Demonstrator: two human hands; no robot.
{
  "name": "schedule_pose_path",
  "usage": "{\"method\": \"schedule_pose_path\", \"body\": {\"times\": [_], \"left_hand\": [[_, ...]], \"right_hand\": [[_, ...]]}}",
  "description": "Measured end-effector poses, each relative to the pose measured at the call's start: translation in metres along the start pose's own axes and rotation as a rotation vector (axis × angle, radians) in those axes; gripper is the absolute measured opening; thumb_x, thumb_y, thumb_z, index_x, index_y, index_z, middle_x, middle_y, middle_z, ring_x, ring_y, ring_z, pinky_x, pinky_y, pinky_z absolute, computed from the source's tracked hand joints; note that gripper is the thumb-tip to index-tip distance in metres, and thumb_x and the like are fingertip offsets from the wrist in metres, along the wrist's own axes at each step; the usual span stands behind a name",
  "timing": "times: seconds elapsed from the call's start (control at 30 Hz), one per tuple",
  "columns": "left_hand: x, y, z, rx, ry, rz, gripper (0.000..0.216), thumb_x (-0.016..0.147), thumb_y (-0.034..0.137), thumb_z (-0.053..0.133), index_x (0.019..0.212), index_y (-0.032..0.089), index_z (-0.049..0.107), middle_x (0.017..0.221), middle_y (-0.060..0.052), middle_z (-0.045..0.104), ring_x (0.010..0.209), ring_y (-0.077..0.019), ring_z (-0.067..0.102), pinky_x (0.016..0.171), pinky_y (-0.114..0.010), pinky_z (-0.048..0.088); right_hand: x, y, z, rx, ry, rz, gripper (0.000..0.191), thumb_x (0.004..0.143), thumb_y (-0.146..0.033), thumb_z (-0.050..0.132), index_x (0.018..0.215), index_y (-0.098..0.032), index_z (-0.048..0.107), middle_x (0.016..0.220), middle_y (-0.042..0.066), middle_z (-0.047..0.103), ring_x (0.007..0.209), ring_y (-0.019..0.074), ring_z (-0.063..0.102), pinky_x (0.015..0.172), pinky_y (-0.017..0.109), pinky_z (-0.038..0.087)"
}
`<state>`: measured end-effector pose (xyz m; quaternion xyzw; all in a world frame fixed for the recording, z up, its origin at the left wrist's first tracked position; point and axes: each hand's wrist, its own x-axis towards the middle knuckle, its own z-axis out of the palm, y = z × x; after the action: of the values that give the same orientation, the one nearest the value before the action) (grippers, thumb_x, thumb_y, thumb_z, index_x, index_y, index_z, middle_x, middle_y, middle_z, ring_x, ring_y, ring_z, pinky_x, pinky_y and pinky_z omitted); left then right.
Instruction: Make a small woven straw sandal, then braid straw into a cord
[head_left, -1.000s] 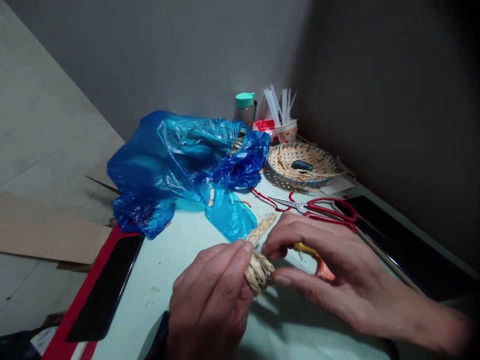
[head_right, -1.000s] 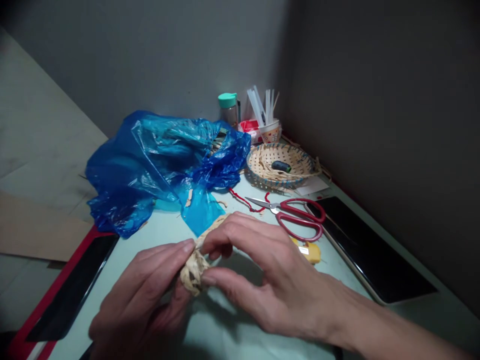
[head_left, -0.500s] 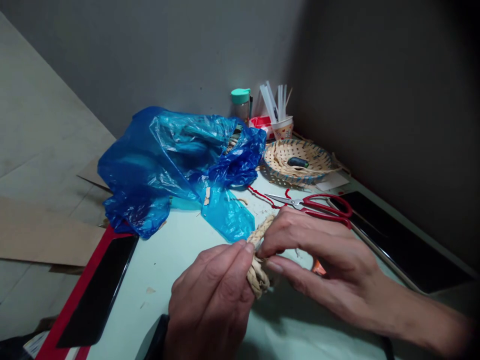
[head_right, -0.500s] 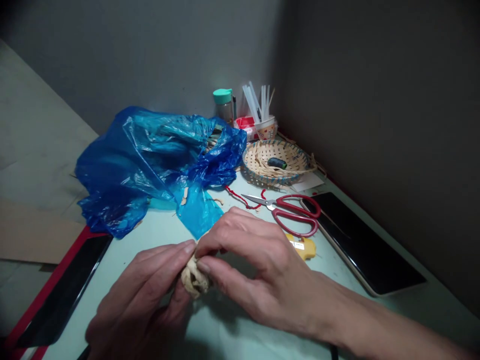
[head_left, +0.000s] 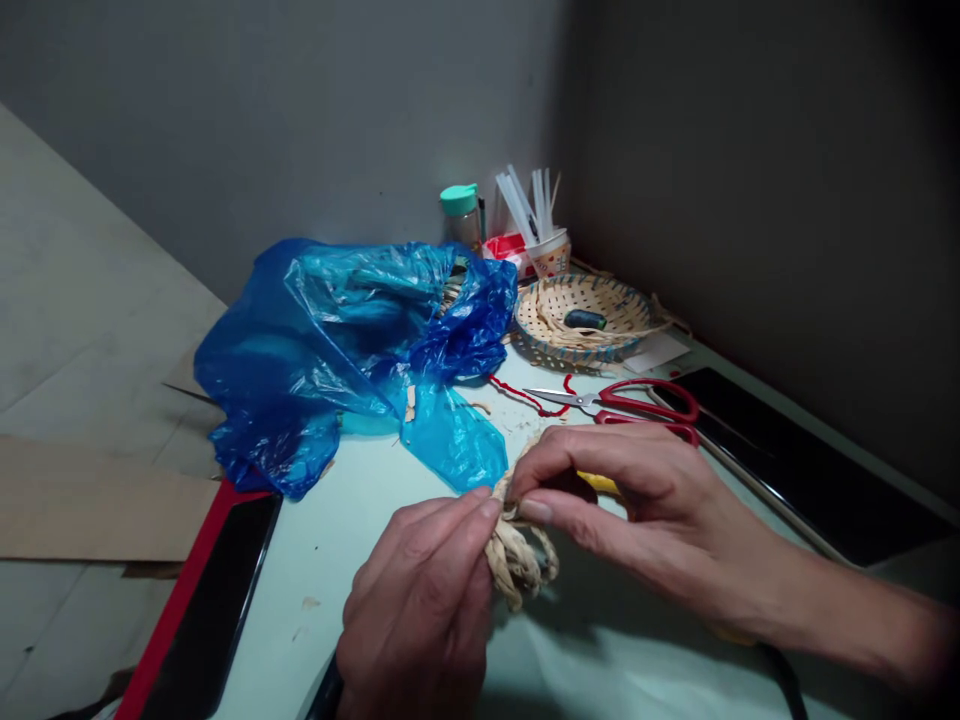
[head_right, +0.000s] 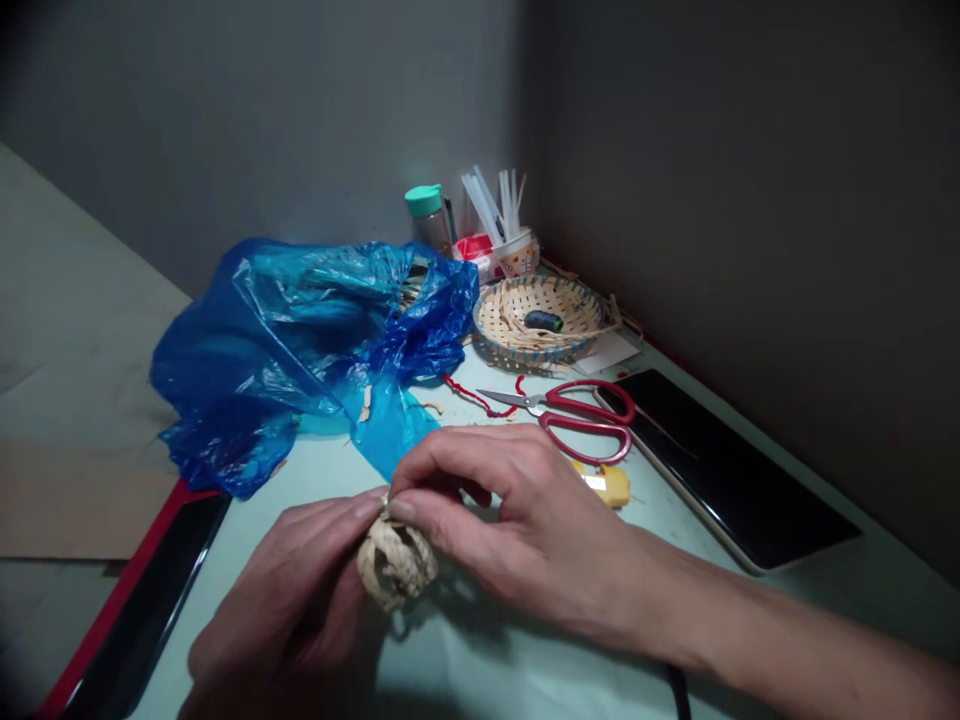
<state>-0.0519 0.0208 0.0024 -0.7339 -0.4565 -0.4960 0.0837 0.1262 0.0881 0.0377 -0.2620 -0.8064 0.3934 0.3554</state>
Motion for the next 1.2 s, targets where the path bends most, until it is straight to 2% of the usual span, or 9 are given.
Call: {"method": "schedule_pose_path", "body": {"times": [0.13,0.3,0.47,0.67,0.73,0.87,0.97,1.07,1.2], "left_hand": [[0.003,-0.001,-0.002,-0.009,-0.010,0.002,0.041,0.076,-0.001,0.058,0.110,0.021,0.066,0.098,-0.003,0.074,0.088,-0.0192,0.069,0.072,-0.031,0.059],[-0.002,0.001,0.001,-0.036,0.041,-0.116,0.038,0.079,0.003,0.059,0.111,0.024,0.064,0.098,-0.003,0.074,0.086,-0.0196,0.070,0.070,-0.032,0.059],[-0.007,-0.002,0.004,-0.117,0.089,-0.210,0.038,0.080,0.002,0.059,0.112,0.021,0.060,0.101,-0.005,0.071,0.089,-0.0202,0.068,0.072,-0.033,0.058],[-0.004,-0.008,0.002,-0.278,0.014,-0.166,0.048,0.078,-0.002,0.056,0.120,0.021,0.056,0.112,-0.008,0.066,0.101,-0.0227,0.065,0.080,-0.039,0.058],[-0.004,-0.008,0.000,-0.253,0.011,-0.153,0.048,0.079,-0.003,0.057,0.119,0.023,0.057,0.115,-0.008,0.064,0.105,-0.0231,0.063,0.081,-0.038,0.059],[-0.010,-0.007,-0.005,-0.099,-0.061,-0.144,0.043,0.082,0.005,0.061,0.118,0.029,0.062,0.127,-0.007,0.056,0.109,-0.0220,0.061,0.073,-0.029,0.061],[-0.011,-0.008,-0.010,-0.012,-0.083,-0.100,0.045,0.080,0.008,0.065,0.118,0.032,0.063,0.131,-0.005,0.052,0.108,-0.0204,0.061,0.074,-0.028,0.060],[-0.006,-0.006,-0.012,0.007,-0.114,-0.045,0.042,0.078,0.008,0.068,0.115,0.029,0.064,0.129,-0.005,0.053,0.108,-0.0206,0.060,0.078,-0.030,0.058],[0.001,-0.005,-0.011,-0.024,-0.063,-0.006,0.031,0.078,0.001,0.062,0.101,0.021,0.066,0.121,-0.007,0.059,0.106,-0.0191,0.061,0.076,-0.027,0.056]], "right_hand": [[-0.001,0.000,-0.002,0.001,0.004,0.007,0.011,0.093,-0.024,0.055,0.089,-0.021,0.065,0.083,-0.004,0.068,0.074,0.0088,0.061,0.067,0.018,0.045],[0.000,-0.005,-0.001,0.002,-0.002,0.018,0.008,0.088,-0.019,0.059,0.095,-0.021,0.063,0.083,-0.003,0.067,0.072,0.0100,0.061,0.064,0.020,0.047],[-0.001,-0.006,0.002,0.002,-0.006,0.033,0.019,0.083,-0.013,0.061,0.099,-0.021,0.057,0.084,-0.003,0.064,0.074,0.0099,0.059,0.068,0.021,0.049],[0.001,-0.002,0.004,-0.004,0.015,0.009,0.013,0.085,-0.013,0.056,0.095,-0.021,0.057,0.083,-0.001,0.063,0.073,0.0116,0.058,0.067,0.023,0.049],[0.002,-0.002,0.004,0.002,0.025,0.012,0.013,0.085,-0.012,0.056,0.094,-0.020,0.057,0.082,-0.001,0.063,0.071,0.0115,0.058,0.065,0.023,0.049],[0.002,-0.001,0.005,0.048,0.057,0.034,0.012,0.087,-0.012,0.055,0.095,-0.019,0.056,0.082,-0.001,0.063,0.071,0.0102,0.058,0.064,0.020,0.050],[0.002,-0.002,0.005,0.073,0.059,0.042,0.012,0.088,-0.013,0.055,0.098,-0.019,0.055,0.083,-0.002,0.063,0.073,0.0094,0.059,0.065,0.019,0.050],[0.002,-0.003,0.005,0.063,0.050,0.047,0.014,0.087,-0.013,0.055,0.099,-0.019,0.055,0.082,-0.002,0.063,0.072,0.0093,0.058,0.065,0.020,0.049],[0.001,-0.003,0.004,0.067,0.015,0.061,0.017,0.086,-0.013,0.056,0.102,-0.019,0.055,0.080,-0.003,0.063,0.071,0.0098,0.059,0.065,0.021,0.049]]}}
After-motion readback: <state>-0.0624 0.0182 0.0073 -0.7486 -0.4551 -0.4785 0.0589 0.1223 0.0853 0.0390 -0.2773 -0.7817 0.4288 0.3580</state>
